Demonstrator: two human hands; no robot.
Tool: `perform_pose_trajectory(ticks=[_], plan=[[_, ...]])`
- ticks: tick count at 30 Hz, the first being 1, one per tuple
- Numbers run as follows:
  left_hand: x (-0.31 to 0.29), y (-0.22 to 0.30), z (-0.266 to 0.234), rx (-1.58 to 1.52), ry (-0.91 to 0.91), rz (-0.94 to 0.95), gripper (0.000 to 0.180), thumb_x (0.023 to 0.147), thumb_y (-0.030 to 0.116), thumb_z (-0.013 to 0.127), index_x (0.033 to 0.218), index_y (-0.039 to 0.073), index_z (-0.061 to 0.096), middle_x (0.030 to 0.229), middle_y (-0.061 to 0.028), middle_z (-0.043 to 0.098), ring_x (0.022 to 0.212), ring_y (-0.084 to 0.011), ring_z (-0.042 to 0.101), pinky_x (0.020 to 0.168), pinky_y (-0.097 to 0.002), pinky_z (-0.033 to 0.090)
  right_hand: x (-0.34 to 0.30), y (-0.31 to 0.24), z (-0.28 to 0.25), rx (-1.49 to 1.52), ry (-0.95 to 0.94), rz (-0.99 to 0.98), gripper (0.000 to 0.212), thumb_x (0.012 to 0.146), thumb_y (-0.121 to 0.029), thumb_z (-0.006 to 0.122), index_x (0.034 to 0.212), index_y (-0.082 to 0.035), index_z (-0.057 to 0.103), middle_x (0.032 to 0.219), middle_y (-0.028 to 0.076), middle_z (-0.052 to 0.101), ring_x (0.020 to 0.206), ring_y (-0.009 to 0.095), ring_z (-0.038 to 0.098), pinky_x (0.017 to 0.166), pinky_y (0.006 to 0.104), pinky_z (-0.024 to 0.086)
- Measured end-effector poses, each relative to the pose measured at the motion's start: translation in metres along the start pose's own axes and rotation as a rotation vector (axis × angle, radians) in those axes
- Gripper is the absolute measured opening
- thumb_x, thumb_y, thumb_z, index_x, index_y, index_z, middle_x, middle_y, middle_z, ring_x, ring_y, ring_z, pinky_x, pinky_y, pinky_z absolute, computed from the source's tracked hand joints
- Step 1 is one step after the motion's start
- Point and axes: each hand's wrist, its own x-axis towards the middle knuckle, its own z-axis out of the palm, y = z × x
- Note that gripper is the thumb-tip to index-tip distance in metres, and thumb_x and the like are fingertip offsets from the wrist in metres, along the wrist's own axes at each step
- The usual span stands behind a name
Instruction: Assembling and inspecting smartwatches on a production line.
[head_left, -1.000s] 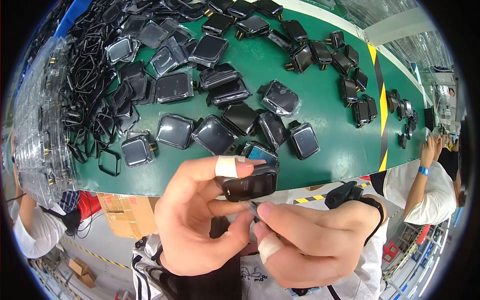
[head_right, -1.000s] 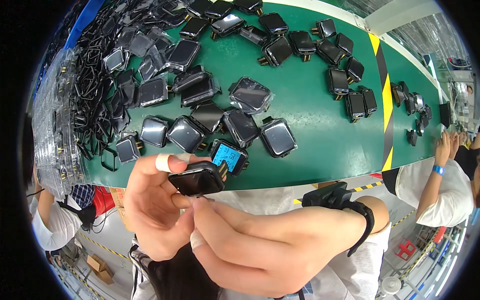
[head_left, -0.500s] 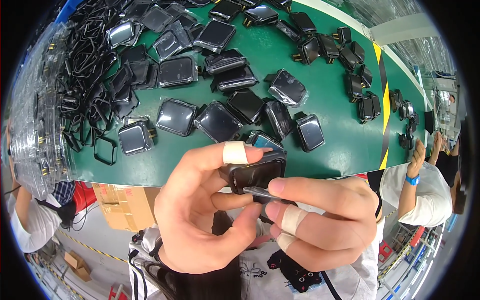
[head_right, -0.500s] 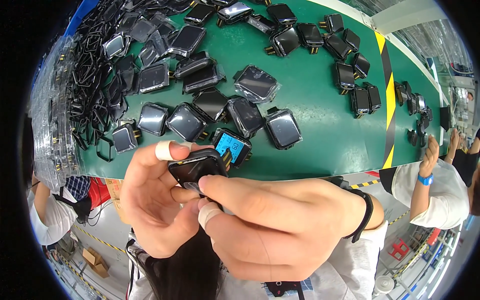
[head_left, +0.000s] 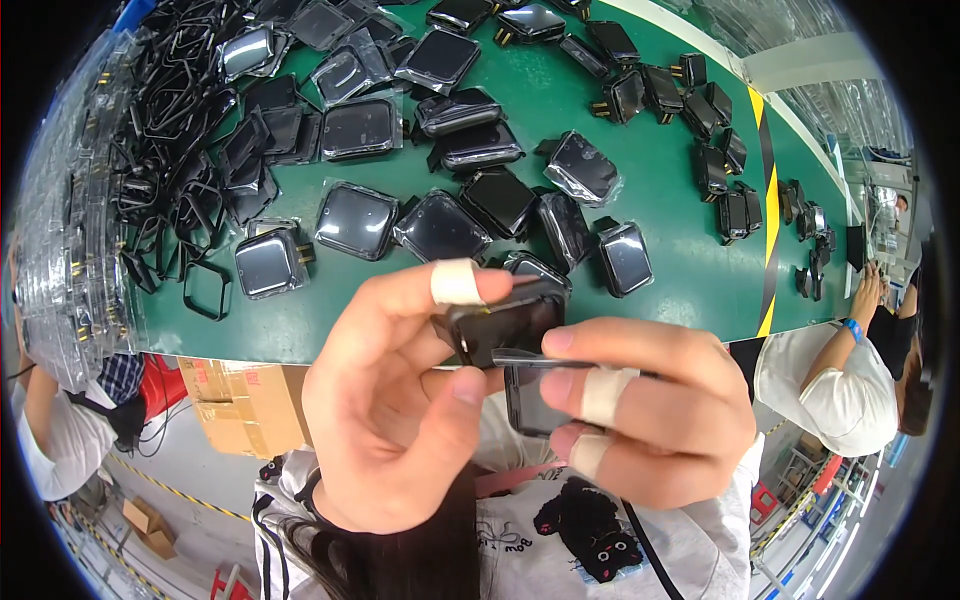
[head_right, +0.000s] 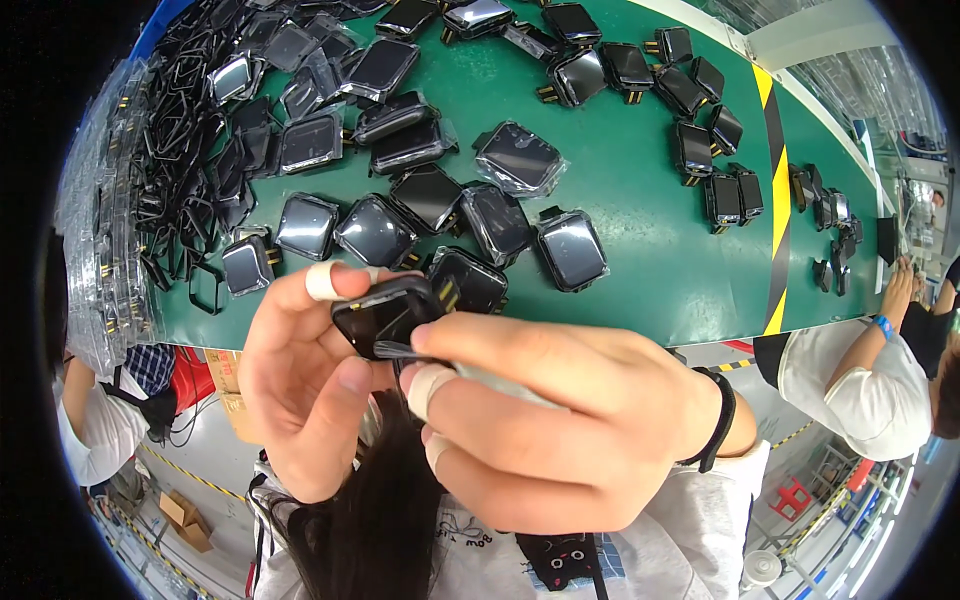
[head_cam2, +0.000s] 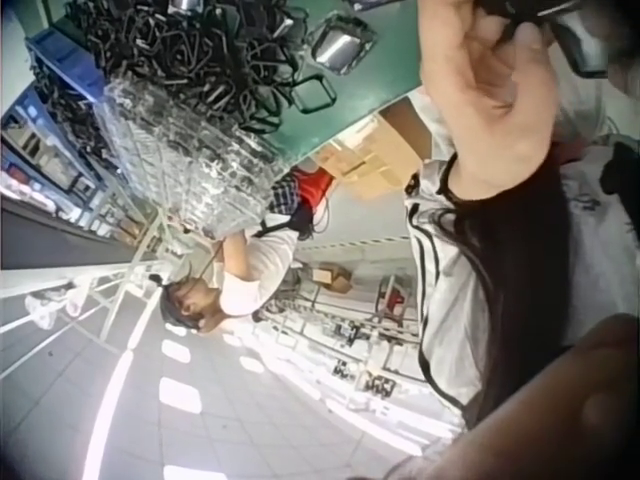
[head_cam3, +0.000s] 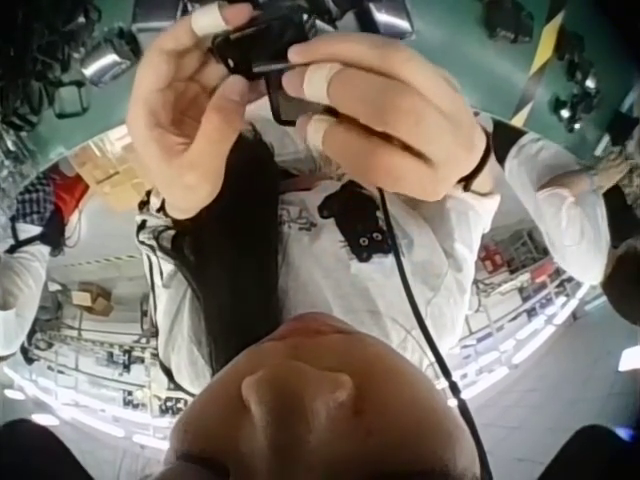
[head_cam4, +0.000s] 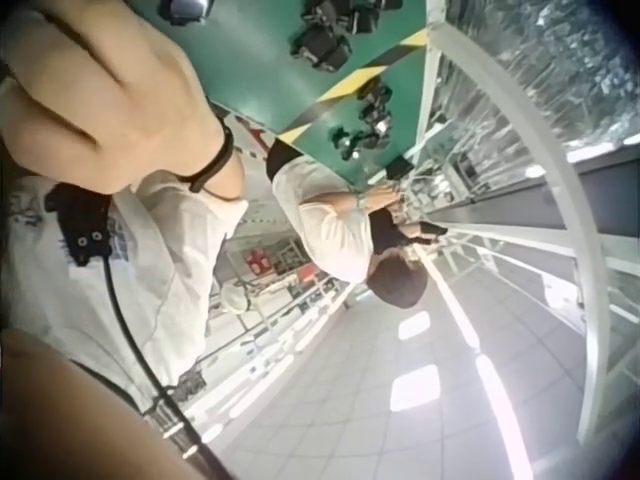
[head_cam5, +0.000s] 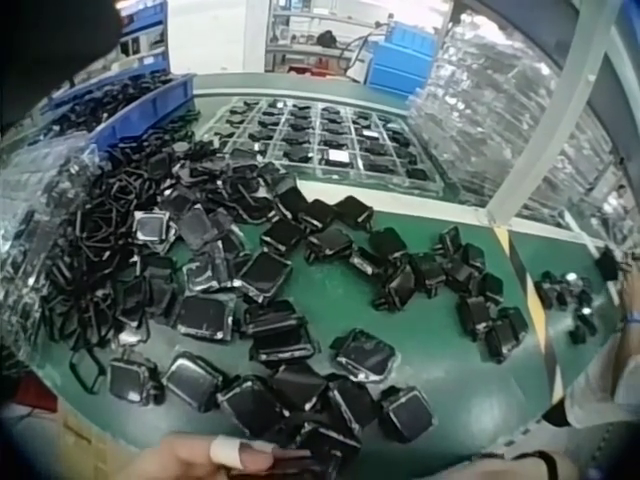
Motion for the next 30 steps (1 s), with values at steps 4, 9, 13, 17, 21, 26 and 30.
perform_pose_trajectory(ticks=[4, 9, 13, 17, 21, 26, 30], plan=[[0.005, -0.011, -0.005, -0.148, 0.055, -0.013, 0.041, 0.082, -0.01, 0.044, 0.122, -0.007, 0.035, 0.12, -0.0212, 0.048, 0.105, -0.027, 0.056, 0.085, -0.0334, 0.052, -0.007, -0.004, 0.001, 0.157, 0.055, 0.192, 0.022, 0.062, 0.004, 0.071, 0.08, -0.003, 0.059, 0.085, 0.014, 0.06, 0.071, 0.027, 0.064, 0.047, 0.0272, 0.048], [0.005, -0.019, -0.009, -0.24, 0.037, -0.068, 0.043, 0.083, -0.015, 0.038, 0.125, -0.007, 0.034, 0.125, -0.0189, 0.045, 0.111, -0.0259, 0.053, 0.091, -0.0376, 0.049, -0.008, -0.006, 0.005, 0.359, 0.097, 0.475, 0.02, 0.067, 0.008, 0.068, 0.085, 0.004, 0.06, 0.088, 0.017, 0.058, 0.062, 0.022, 0.061, 0.051, 0.0275, 0.05], [0.001, -0.025, -0.016, -0.174, -0.057, -0.059, 0.044, 0.083, -0.015, 0.038, 0.126, -0.007, 0.033, 0.127, -0.0188, 0.042, 0.113, -0.026, 0.051, 0.093, -0.039, 0.048, -0.01, -0.007, 0.015, 0.397, 0.18, 0.607, 0.02, 0.071, 0.009, 0.066, 0.09, 0.006, 0.06, 0.092, 0.017, 0.056, 0.061, 0.017, 0.06, 0.051, 0.0258, 0.049], [0.003, -0.023, -0.009, -0.162, -0.063, -0.065, 0.046, 0.081, -0.014, 0.042, 0.126, -0.008, 0.033, 0.126, -0.0196, 0.043, 0.113, -0.0273, 0.052, 0.092, -0.0394, 0.048, -0.012, -0.006, 0.024, 0.42, 0.249, 0.716, 0.022, 0.073, 0.008, 0.066, 0.094, 0.006, 0.061, 0.096, 0.016, 0.053, 0.062, 0.014, 0.059, 0.051, 0.0242, 0.047], [0.001, -0.026, -0.013, -0.187, -0.111, -0.036, 0.049, 0.08, -0.016, 0.042, 0.127, -0.007, 0.032, 0.128, -0.0187, 0.042, 0.114, -0.0267, 0.05, 0.094, -0.0399, 0.046, -0.01, -0.006, 0.022, 0.302, 0.191, 0.752, 0.023, 0.073, 0.007, 0.066, 0.095, 0.006, 0.061, 0.097, 0.017, 0.052, 0.068, 0.014, 0.059, 0.053, 0.0234, 0.046], [0.0, -0.021, -0.009, -0.255, -0.078, -0.055, 0.047, 0.079, -0.016, 0.048, 0.124, -0.007, 0.037, 0.124, -0.0165, 0.044, 0.112, -0.0262, 0.052, 0.092, -0.0376, 0.048, -0.003, 0.002, 0.026, 0.096, 0.147, 0.558, 0.025, 0.071, 0.005, 0.069, 0.095, 0.005, 0.061, 0.102, 0.019, 0.051, 0.077, 0.018, 0.058, 0.057, 0.0247, 0.047], [-0.003, -0.032, -0.012, -0.067, -0.006, 0.066, 0.04, 0.077, -0.014, 0.057, 0.115, -0.008, 0.045, 0.113, -0.0142, 0.048, 0.103, -0.0249, 0.057, 0.084, -0.0327, 0.053, -0.01, 0.006, 0.036, 0.168, 0.218, 0.48, 0.025, 0.072, 0.0, 0.07, 0.094, 0.005, 0.06, 0.098, 0.019, 0.054, 0.08, 0.021, 0.057, 0.06, 0.0272, 0.047]])
